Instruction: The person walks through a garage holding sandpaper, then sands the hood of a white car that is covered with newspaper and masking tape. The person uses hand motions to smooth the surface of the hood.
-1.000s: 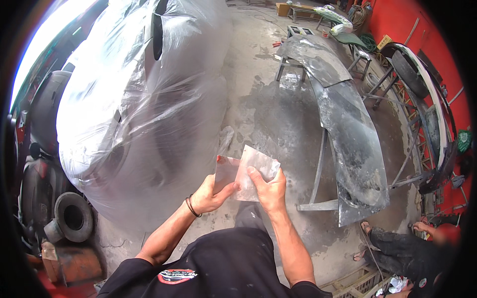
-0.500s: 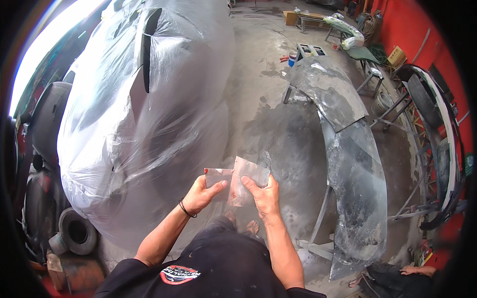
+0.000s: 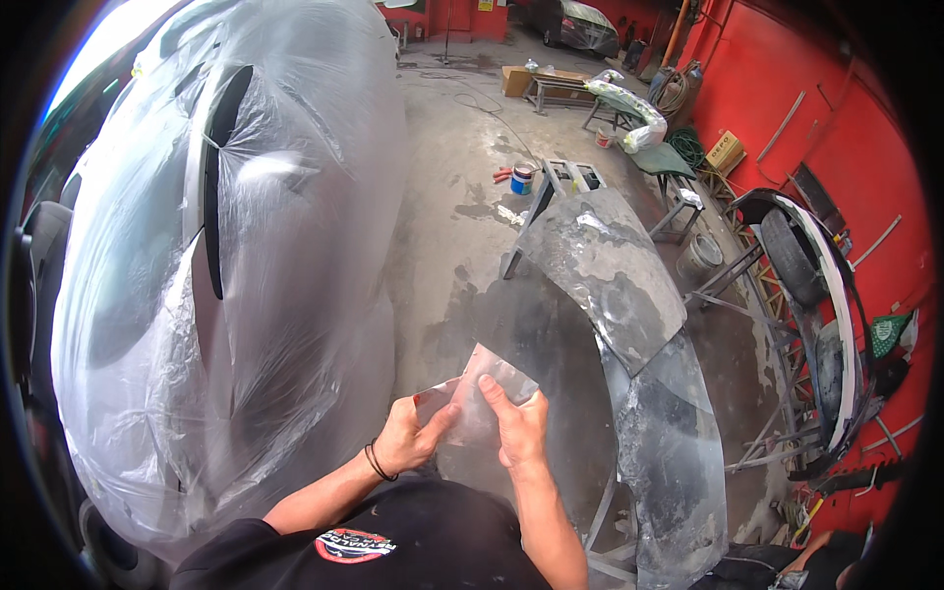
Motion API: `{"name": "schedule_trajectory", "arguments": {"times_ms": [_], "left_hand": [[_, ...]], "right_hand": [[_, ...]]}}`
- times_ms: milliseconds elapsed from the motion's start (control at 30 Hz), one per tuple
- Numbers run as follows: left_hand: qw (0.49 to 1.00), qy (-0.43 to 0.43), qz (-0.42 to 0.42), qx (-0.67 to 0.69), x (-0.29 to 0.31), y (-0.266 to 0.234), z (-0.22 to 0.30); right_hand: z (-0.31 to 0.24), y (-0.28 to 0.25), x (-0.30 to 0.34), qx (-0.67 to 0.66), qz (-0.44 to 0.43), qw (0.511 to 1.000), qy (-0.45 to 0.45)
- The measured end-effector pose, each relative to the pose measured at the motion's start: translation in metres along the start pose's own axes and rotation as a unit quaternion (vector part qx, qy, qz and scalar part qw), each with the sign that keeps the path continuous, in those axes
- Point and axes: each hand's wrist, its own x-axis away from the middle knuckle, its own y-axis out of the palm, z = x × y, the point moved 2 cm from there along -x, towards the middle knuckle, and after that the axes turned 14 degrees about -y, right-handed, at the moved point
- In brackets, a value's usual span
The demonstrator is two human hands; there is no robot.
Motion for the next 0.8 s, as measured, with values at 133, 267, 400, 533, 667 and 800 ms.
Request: {"name": "schedule_trajectory", "arguments": {"times_ms": [133,267,400,533,667,800], "left_hand": [[0.990,-0.084,-0.107,0.037,-0.064,-0.047,-0.010],[0.992,-0.064,-0.107,0.036,-0.114,-0.078,-0.014],[0.984,-0.117,-0.132,0.035,-0.168,-0.104,-0.031],[0.975,-0.162,-0.122,0.092,-0.220,-0.118,-0.058],[0.976,-0.186,-0.083,0.080,-0.303,-0.113,-0.089],[0.968,-0.236,0.044,0.065,-0.387,-0.089,-0.119]], "right_hand": [[0.015,0.035,-0.055,0.038,-0.010,0.997,-0.062],[0.016,0.066,-0.102,0.103,-0.035,0.990,-0.092],[0.028,0.088,-0.161,0.146,-0.075,0.982,-0.090],[0.052,0.095,-0.228,0.186,-0.169,0.966,-0.063],[0.087,0.089,-0.318,0.136,-0.158,0.978,-0.015],[0.139,0.070,-0.415,0.037,-0.046,0.997,0.052]]}}
